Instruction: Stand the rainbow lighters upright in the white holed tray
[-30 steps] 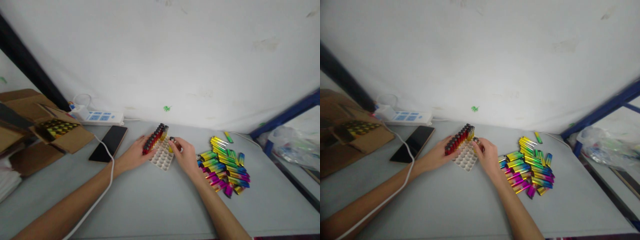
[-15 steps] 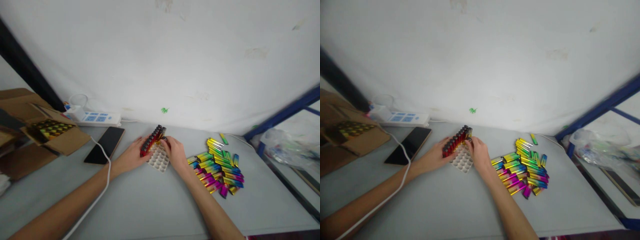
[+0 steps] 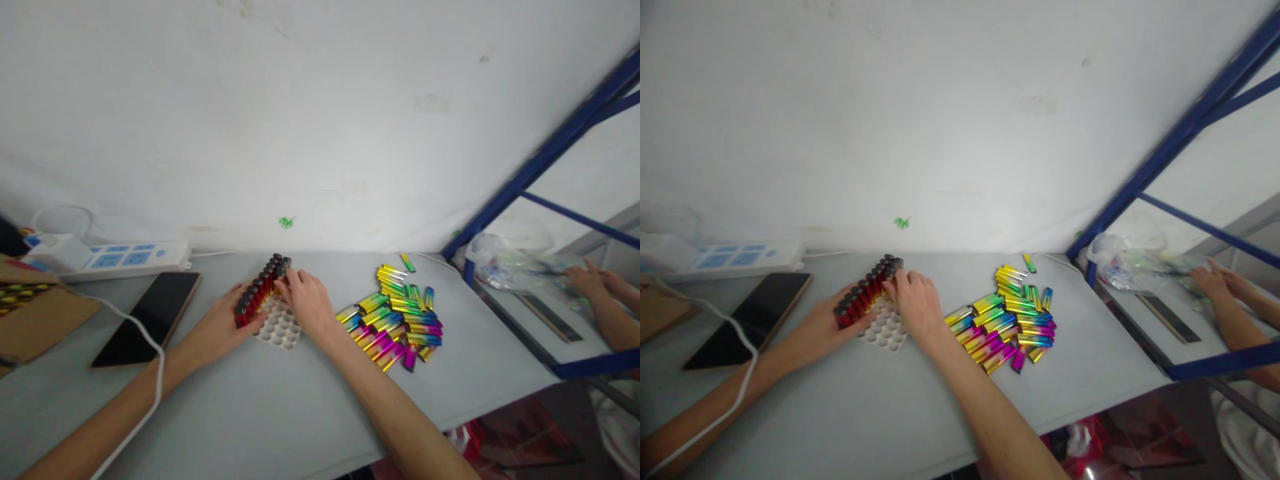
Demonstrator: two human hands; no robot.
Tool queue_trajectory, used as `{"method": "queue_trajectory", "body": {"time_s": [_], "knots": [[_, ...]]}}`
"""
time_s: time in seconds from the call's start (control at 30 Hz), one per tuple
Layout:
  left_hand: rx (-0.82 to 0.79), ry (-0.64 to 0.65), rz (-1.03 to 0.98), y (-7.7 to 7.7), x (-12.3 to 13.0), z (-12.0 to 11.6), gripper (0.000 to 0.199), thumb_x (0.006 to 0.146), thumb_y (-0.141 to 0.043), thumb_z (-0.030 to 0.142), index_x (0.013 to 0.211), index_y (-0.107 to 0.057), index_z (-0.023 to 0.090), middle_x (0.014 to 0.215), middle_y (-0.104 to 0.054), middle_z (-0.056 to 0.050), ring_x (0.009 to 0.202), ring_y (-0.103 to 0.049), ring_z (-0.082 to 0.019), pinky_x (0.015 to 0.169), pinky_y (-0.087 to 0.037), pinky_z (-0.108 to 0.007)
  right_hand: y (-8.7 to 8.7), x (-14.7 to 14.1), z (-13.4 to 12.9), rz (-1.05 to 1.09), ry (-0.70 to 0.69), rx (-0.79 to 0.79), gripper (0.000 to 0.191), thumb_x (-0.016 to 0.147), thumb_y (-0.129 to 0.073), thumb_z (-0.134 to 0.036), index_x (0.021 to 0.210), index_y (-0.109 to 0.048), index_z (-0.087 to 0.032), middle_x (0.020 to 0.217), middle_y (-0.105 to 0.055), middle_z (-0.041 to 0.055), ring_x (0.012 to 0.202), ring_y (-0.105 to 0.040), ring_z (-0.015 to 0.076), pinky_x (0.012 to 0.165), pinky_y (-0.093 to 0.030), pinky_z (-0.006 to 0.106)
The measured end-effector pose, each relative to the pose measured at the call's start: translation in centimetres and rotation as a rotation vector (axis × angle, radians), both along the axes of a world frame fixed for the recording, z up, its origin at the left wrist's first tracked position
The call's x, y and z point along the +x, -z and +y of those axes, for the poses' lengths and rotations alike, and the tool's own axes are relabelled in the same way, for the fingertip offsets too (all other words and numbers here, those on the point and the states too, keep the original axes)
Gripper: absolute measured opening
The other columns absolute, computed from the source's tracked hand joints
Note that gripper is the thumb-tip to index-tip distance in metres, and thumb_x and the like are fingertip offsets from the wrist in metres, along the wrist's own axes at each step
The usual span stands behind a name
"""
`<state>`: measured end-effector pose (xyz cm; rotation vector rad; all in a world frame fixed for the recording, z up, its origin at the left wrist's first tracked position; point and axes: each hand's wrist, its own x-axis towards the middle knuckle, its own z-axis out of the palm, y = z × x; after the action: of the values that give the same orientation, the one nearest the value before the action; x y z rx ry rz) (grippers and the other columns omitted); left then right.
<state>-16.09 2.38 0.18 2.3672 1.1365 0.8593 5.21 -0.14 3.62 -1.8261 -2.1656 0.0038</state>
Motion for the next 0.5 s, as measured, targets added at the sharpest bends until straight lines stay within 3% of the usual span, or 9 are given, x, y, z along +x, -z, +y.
{"method": "queue_trajectory", "body": {"time_s": [0.3,0.4,0.5], "knots": [[-0.078,-0.05,0.008,-1.1,0.1,-0.3,0.07,0.09,-0.062,0.072,0.136,-0.065,0.019,0.128,-0.079,-0.012,0.115,-0.076,-0.034,0.112,-0.059,-0.049,0.2,0.3,-0.5,0.029,-0.051,0.037,0.037,0.115,-0.045,-0.049,0.119,-0.066,-0.019,0.111,-0.075,0.01,0.098,-0.073,0.0227,0.087,-0.052,0.034],[-0.102,-0.056,0.027,-1.2,0.1,-0.4,0.076,0.089,-0.06,0.076,0.139,-0.064,0.018,0.132,-0.078,-0.014,0.114,-0.077,-0.035,0.111,-0.059,-0.05,-0.6,4.6,-0.4,0.088,0.006,0.136,0.039,0.117,-0.041,-0.046,0.11,-0.068,-0.02,0.105,-0.076,0.0088,0.09,-0.071,0.0212,0.082,-0.049,0.032],[-0.108,-0.056,0.049,-0.9,0.0,-0.1,0.079,0.09,-0.058,0.078,0.138,-0.065,0.016,0.138,-0.074,-0.017,0.117,-0.076,-0.036,0.116,-0.055,-0.052,-1.4,12.9,0.0,0.106,0.235,0.221,0.041,0.118,-0.036,-0.037,0.106,-0.071,-0.018,0.099,-0.076,0.0105,0.092,-0.07,0.0226,0.084,-0.047,0.031]]}}
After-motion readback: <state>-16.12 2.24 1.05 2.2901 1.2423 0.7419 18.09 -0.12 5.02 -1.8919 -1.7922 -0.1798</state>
